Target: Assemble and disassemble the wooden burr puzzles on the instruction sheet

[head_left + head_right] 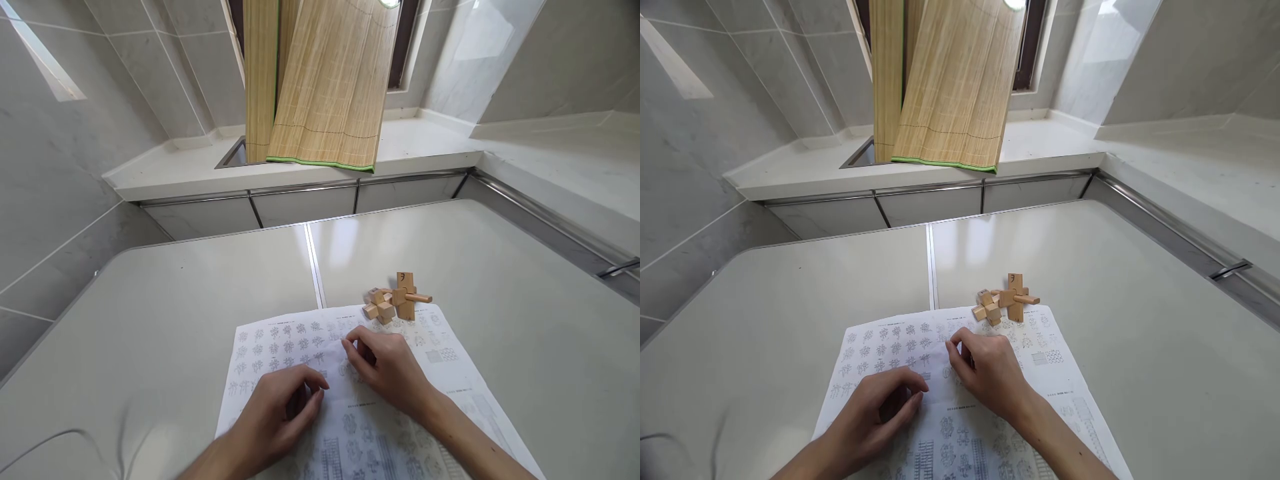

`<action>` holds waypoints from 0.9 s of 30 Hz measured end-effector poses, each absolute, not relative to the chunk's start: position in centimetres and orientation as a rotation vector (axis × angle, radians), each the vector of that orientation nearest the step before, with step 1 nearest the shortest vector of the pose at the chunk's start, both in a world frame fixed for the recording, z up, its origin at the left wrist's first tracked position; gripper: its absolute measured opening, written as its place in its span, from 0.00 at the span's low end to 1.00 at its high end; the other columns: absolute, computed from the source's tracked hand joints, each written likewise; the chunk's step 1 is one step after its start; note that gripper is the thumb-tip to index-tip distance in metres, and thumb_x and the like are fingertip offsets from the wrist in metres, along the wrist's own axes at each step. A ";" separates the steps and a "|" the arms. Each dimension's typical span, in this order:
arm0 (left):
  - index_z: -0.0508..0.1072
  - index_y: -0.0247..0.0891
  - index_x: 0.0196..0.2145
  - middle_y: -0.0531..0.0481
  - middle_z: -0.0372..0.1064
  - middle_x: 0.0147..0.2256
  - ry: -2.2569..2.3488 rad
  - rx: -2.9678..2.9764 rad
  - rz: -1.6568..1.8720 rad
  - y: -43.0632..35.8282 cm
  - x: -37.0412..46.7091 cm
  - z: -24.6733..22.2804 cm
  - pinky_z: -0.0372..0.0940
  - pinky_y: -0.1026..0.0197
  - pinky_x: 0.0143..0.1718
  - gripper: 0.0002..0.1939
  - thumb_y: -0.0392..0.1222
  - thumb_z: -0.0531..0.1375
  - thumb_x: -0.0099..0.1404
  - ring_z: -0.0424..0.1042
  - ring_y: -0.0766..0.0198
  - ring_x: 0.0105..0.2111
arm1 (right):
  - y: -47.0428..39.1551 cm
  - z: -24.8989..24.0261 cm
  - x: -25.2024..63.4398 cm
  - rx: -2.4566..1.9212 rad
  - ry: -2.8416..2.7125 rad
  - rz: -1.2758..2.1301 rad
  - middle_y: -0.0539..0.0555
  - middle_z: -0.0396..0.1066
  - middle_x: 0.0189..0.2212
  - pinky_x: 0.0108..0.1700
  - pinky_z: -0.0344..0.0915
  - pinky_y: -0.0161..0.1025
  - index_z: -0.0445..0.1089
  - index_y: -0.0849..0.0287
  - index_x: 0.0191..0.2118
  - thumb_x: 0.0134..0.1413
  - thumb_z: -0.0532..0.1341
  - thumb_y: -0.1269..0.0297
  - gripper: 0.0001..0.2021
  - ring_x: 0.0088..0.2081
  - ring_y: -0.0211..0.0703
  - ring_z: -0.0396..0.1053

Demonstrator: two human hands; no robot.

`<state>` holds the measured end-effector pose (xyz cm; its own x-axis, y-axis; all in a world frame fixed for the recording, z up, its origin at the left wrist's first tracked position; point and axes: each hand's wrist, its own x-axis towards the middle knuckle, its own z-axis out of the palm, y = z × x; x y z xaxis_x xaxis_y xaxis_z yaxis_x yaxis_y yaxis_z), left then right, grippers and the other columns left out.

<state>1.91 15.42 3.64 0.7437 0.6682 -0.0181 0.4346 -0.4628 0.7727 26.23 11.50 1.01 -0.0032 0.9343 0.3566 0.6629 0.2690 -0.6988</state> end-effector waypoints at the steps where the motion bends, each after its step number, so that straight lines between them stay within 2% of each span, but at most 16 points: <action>1: 0.76 0.42 0.44 0.55 0.70 0.26 0.826 2.131 0.367 15.4 1.9 3.6 0.60 0.66 0.26 0.09 0.39 0.56 0.74 0.64 0.68 0.23 | 11.5 1.0 26.2 -1.466 -1.733 0.429 0.45 0.64 0.18 0.24 0.55 0.33 0.68 0.56 0.32 0.72 0.57 0.63 0.13 0.18 0.34 0.59; 5: 0.76 0.42 0.43 0.55 0.70 0.26 0.838 2.133 0.355 15.4 2.0 3.9 0.60 0.66 0.26 0.08 0.39 0.56 0.74 0.63 0.68 0.23 | 11.5 1.1 26.2 -1.465 -1.698 0.439 0.45 0.62 0.17 0.23 0.53 0.34 0.61 0.55 0.27 0.72 0.57 0.63 0.17 0.18 0.34 0.57; 10: 0.76 0.42 0.43 0.55 0.70 0.26 0.840 2.132 0.360 15.5 2.1 4.4 0.61 0.66 0.26 0.08 0.39 0.56 0.74 0.64 0.68 0.23 | 11.7 1.2 26.3 -1.461 -1.604 0.501 0.45 0.55 0.14 0.22 0.49 0.37 0.53 0.54 0.20 0.74 0.55 0.56 0.27 0.17 0.35 0.51; 17: 0.76 0.42 0.43 0.55 0.70 0.26 0.833 2.143 0.358 15.5 2.0 4.2 0.60 0.67 0.26 0.08 0.39 0.56 0.74 0.63 0.68 0.22 | 11.8 1.8 26.9 -1.353 -1.241 0.899 0.46 0.56 0.10 0.20 0.56 0.36 0.57 0.54 0.15 0.72 0.56 0.44 0.33 0.15 0.35 0.53; 21: 0.76 0.42 0.44 0.55 0.70 0.26 0.820 2.150 0.367 15.5 1.9 3.7 0.60 0.67 0.26 0.08 0.40 0.56 0.74 0.64 0.68 0.23 | 11.8 1.7 27.6 -1.172 -0.945 1.096 0.45 0.51 0.08 0.19 0.49 0.37 0.55 0.54 0.13 0.70 0.58 0.42 0.35 0.14 0.34 0.48; 27: 0.76 0.41 0.43 0.56 0.68 0.25 0.827 2.137 0.360 15.4 1.9 4.1 0.58 0.67 0.24 0.08 0.39 0.56 0.74 0.61 0.68 0.22 | 12.3 2.3 29.0 -0.744 -0.580 1.293 0.42 0.39 0.07 0.15 0.40 0.37 0.49 0.51 0.14 0.72 0.46 0.40 0.35 0.11 0.34 0.35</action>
<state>1.89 15.36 4.12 0.7461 0.6655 -0.0205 0.4381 -0.4675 0.7678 28.97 12.29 2.34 0.1924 0.9810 -0.0245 -0.6343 0.1053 -0.7659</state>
